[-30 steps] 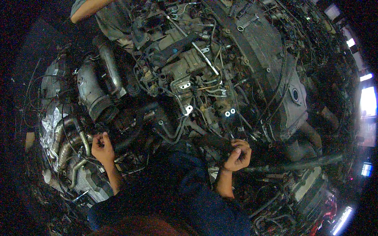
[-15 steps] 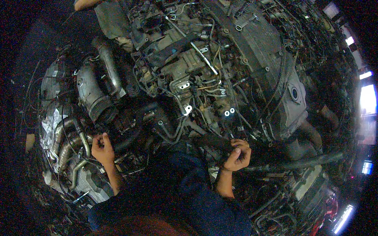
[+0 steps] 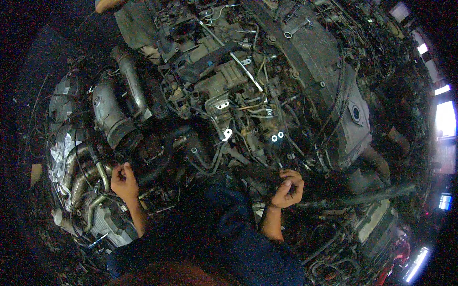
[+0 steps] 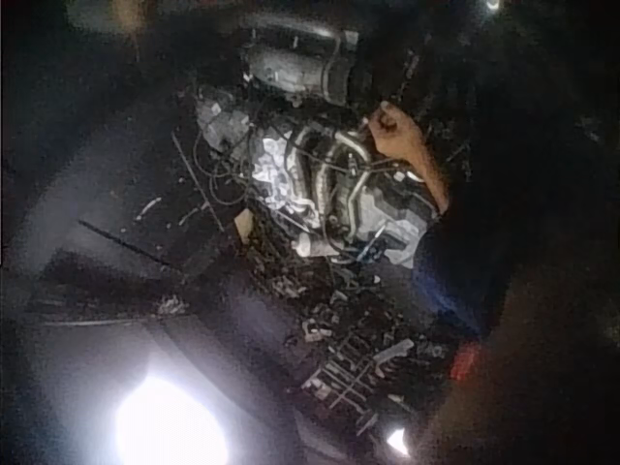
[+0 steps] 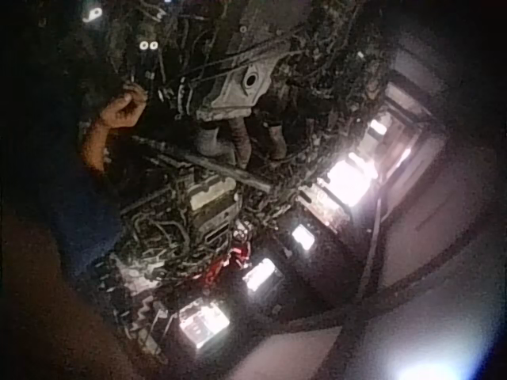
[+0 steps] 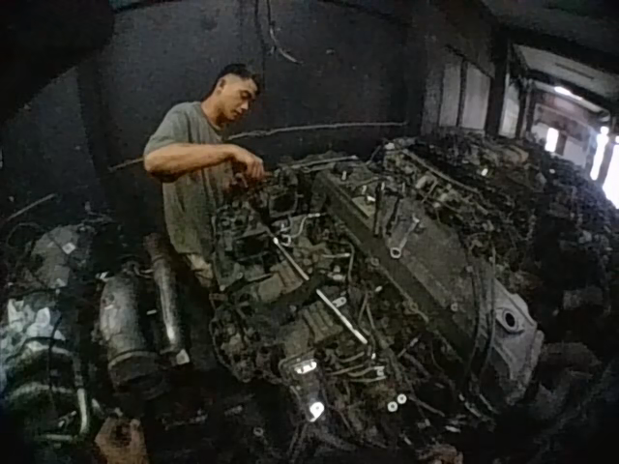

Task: Work on disassembled vehicle engines to inspect or repair components.

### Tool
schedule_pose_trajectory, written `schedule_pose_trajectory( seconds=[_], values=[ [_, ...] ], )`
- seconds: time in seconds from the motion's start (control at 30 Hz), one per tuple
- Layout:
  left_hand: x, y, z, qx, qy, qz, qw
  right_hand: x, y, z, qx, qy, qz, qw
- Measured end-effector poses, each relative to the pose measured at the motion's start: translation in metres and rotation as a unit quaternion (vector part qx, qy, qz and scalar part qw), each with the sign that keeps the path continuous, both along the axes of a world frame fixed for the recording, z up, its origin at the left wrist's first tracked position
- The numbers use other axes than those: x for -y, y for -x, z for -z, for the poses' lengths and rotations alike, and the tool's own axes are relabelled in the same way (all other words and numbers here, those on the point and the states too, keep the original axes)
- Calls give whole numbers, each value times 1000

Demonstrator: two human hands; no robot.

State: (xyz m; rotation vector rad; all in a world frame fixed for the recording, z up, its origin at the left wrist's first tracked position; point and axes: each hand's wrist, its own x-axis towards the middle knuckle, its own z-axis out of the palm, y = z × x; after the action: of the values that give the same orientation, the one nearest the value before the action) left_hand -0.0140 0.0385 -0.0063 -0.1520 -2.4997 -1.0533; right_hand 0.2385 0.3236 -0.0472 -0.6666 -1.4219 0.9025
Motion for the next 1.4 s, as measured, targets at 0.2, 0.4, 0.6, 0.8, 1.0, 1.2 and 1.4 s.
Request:
schedule_pose_trajectory(
  seconds=[0.2, 0.4, 0.6, 0.8, 1.0, 1.2, 1.4],
  values=[
    [0, -1, 0, 0, 6, -5, 1000, 1, 0, -1, 6, -1, 6, 1000],
    [2, 0, 3, 18, -27, -4, 999, 0, 0, -1, 10, 1, 6, 1000],
    [2, 0, 3, 24, -38, -12, 999, 0, 0, -1, 14, 4, 8, 1000],
    [2, 0, 2, 21, -12, -8, 1000, 0, -1, -2, 14, 5, 7, 1000],
    [1, 0, 1, 26, -11, -16, 999, 0, 0, -3, 18, 4, 8, 1000],
    [1, 1, 2, 1, -5, 0, 1000, -1, -1, -1, 18, 2, 6, 1000],
    [1, 0, 2, -3, 9, 0, 1000, -1, 0, -1, 13, 6, 4, 1000]
  ],
)
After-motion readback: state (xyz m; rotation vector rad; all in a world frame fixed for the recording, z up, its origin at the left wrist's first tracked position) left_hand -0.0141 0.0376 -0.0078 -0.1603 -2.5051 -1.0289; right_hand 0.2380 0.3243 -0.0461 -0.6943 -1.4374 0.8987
